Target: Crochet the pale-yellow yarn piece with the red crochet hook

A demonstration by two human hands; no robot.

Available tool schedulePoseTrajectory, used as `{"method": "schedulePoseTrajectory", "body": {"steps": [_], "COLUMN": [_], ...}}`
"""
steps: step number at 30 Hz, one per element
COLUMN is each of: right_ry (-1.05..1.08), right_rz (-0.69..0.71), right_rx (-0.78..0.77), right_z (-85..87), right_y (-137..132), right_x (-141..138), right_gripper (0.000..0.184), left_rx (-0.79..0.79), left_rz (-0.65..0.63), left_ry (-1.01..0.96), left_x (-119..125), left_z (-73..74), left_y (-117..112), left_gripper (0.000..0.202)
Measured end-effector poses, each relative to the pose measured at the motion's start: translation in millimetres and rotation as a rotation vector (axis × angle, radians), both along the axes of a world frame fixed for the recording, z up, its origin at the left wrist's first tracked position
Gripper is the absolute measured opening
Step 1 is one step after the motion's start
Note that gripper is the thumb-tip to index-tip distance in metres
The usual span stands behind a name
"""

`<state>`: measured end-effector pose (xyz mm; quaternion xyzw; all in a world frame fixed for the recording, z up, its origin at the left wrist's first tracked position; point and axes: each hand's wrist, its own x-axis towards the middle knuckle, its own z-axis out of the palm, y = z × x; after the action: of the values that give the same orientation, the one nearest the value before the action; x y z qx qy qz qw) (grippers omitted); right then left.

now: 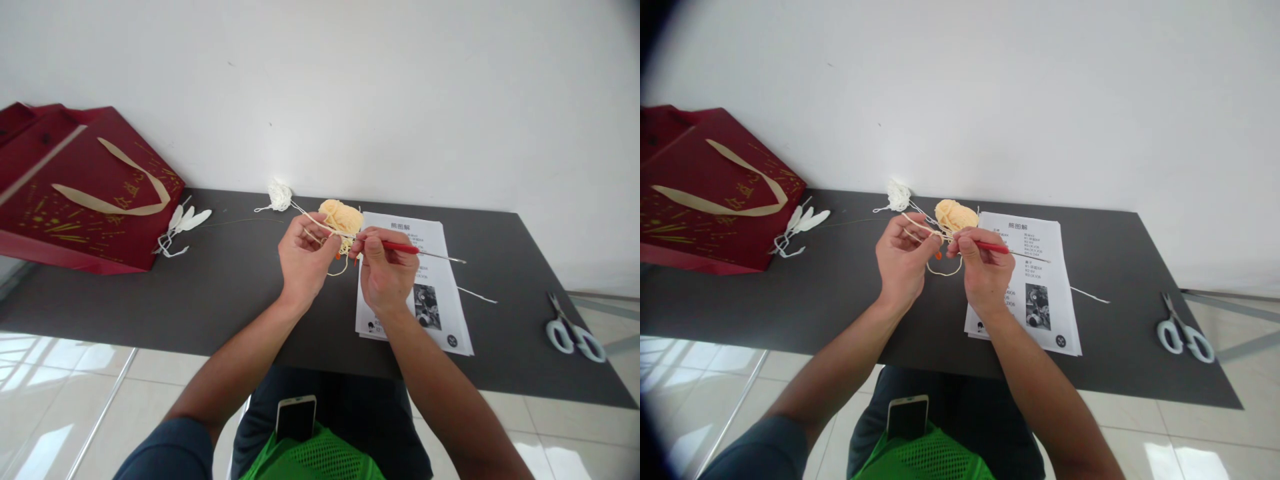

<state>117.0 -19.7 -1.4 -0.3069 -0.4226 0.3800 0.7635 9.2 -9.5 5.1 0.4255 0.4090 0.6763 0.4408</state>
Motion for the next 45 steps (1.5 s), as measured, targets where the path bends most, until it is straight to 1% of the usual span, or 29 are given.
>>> {"method": "schedulePoseTrajectory", "body": {"steps": [5, 10, 14, 18, 21, 24, 28, 30, 33, 35, 38, 40, 42, 45], "right_ry": [-0.039, -0.095, -0.137, -0.24, -0.367, -0.484, -0.53, -0.535, -0.468, -0.338, -0.077, 0.032, 0.048, -0.018], "right_rz": [-0.027, -0.043, -0.076, -0.076, -0.08, -0.087, -0.154, -0.175, -0.164, -0.111, 0.072, 0.185, 0.242, 0.235], "right_rx": [-0.012, 0.027, -0.001, 0.012, 0.064, 0.09, 0.126, 0.117, 0.066, 0.01, -0.076, -0.1, -0.12, -0.121], "right_z": [-3.7, -8.4, -12.8, -12.2, -9.5, -8.9, -11.0, -11.7, -12.0, -11.6, -8.8, -5.7, -2.8, -1.1], "right_y": [0.2, 1.1, 0.7, -1.9, -4.1, -5.5, -5.6, -4.6, -0.8, 2.9, 8.0, 10.2, 11.6, 13.4], "right_x": [-1.1, -0.6, -0.2, 0.8, 2.7, 5.0, 6.9, 7.3, 7.3, 6.9, 6.4, 7.0, 8.7, 13.4], "right_gripper": [0.004, 0.007, 0.009, 0.012, 0.02, 0.024, 0.026, 0.025, 0.019, 0.015, 0.015, 0.015, 0.018, 0.02], "left_rx": [-0.045, -0.068, -0.107, -0.191, -0.251, -0.292, -0.35, -0.373, -0.372, -0.354, -0.353, -0.359, -0.368, -0.408], "left_rz": [0.028, 0.055, 0.054, -0.012, -0.063, -0.105, -0.169, -0.202, -0.245, -0.272, -0.311, -0.327, -0.339, -0.367], "left_ry": [0.025, 0.043, -0.044, -0.193, -0.248, -0.292, -0.382, -0.412, -0.427, -0.427, -0.406, -0.372, -0.325, -0.237], "left_x": [0.2, 0.3, 0.4, -0.7, -3.2, -6.7, -11.7, -13.7, -15.4, -15.6, -15.7, -16.3, -17.5, -20.0], "left_z": [-0.4, -1.4, 0.8, 5.0, 8.6, 12.1, 16.0, 17.4, 19.6, 21.1, 23.4, 24.8, 25.7, 25.6], "left_y": [1.2, 2.0, 4.7, 8.0, 9.4, 10.6, 12.4, 12.6, 11.5, 10.5, 9.8, 10.1, 10.7, 12.1], "left_gripper": [0.033, 0.032, 0.036, 0.043, 0.052, 0.059, 0.066, 0.067, 0.063, 0.064, 0.072, 0.076, 0.079, 0.087]}}
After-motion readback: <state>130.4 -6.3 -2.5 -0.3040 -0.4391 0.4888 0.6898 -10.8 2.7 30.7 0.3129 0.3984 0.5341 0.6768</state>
